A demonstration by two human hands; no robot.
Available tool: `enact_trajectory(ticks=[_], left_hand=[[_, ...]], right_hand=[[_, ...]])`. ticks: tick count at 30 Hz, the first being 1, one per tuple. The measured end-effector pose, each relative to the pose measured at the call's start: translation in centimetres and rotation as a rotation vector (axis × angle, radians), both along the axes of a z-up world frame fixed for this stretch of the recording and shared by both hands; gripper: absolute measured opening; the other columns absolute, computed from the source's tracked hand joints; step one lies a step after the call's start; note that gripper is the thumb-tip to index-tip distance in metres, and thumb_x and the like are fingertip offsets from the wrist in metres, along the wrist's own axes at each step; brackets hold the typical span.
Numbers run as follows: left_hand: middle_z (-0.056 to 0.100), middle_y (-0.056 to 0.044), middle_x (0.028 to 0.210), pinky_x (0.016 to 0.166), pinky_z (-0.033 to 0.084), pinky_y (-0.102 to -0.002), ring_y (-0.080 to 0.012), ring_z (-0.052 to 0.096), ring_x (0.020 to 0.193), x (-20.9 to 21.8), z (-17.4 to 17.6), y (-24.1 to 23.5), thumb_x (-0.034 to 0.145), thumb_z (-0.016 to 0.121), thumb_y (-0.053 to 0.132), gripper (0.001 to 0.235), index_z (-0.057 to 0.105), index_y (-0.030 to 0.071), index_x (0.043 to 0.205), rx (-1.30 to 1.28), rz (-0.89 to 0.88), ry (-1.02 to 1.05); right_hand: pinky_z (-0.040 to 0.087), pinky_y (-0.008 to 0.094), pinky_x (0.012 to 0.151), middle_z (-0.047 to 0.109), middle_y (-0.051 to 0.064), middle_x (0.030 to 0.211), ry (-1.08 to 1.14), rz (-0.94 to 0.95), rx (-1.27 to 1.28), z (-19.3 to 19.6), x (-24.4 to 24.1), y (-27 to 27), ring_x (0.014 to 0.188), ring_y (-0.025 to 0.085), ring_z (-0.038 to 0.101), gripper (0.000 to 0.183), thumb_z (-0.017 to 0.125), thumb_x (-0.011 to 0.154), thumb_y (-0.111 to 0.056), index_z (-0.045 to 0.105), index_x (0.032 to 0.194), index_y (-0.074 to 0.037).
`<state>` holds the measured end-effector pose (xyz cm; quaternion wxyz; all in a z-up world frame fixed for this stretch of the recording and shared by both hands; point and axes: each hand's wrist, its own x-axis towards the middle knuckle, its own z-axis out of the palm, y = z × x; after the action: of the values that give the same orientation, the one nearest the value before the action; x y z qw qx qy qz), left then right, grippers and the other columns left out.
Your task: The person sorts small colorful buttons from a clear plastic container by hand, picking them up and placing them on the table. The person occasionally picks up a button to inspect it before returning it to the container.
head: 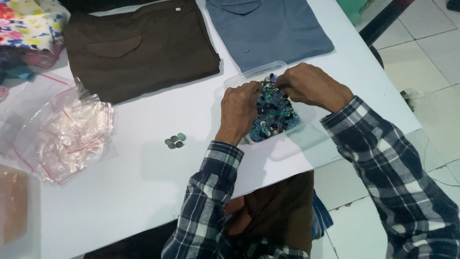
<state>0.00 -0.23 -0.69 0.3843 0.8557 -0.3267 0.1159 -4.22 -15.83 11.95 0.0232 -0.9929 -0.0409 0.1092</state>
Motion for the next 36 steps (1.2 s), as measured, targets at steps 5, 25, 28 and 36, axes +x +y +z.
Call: enact_trajectory(ticks=[5, 25, 28, 36], left_hand=[[0.067, 0.005, 0.083, 0.093, 0.048, -0.029, -0.0101, 0.07, 0.084, 0.2, 0.1, 0.1, 0.098, 0.061, 0.012, 0.017, 0.061, 0.021, 0.111, 0.044, 0.001, 0.016], [0.068, 0.003, 0.083, 0.092, 0.049, -0.032, -0.0115, 0.07, 0.083, 0.1, 0.4, 0.1, 0.097, 0.061, 0.011, 0.016, 0.063, 0.02, 0.11, 0.032, 0.002, 0.047], [0.069, 0.002, 0.084, 0.093, 0.049, -0.031, -0.0117, 0.071, 0.084, -0.1, 0.6, 0.4, 0.097, 0.061, 0.011, 0.015, 0.063, 0.019, 0.109, 0.006, -0.017, 0.043], [0.068, 0.004, 0.081, 0.093, 0.049, -0.031, -0.0113, 0.071, 0.083, 0.0, 0.1, 0.4, 0.096, 0.063, 0.012, 0.013, 0.063, 0.02, 0.106, 0.019, 0.002, 0.037]], right_hand=[[0.058, 0.052, 0.079, 0.076, 0.022, 0.098, -0.06, 0.033, 0.114, -1.7, 1.0, -1.7, 0.095, 0.044, 0.072, 0.025, 0.066, 0.091, -0.007, 0.077, 0.113, -0.008], [0.061, 0.037, 0.068, 0.076, 0.012, 0.077, -0.045, 0.044, -0.165, -7.6, 1.7, -1.4, 0.072, 0.027, 0.076, 0.02, 0.063, 0.09, -0.009, 0.076, 0.105, -0.007], [0.058, 0.035, 0.058, 0.072, 0.013, 0.064, -0.111, 0.177, -0.226, -9.3, 2.2, -1.7, 0.061, 0.025, 0.073, 0.01, 0.069, 0.084, -0.008, 0.075, 0.083, 0.0], [0.058, 0.035, 0.058, 0.072, 0.011, 0.066, -0.138, 0.104, -0.176, -3.6, 0.2, 0.7, 0.06, 0.026, 0.073, 0.014, 0.065, 0.09, -0.011, 0.072, 0.087, 0.001]])
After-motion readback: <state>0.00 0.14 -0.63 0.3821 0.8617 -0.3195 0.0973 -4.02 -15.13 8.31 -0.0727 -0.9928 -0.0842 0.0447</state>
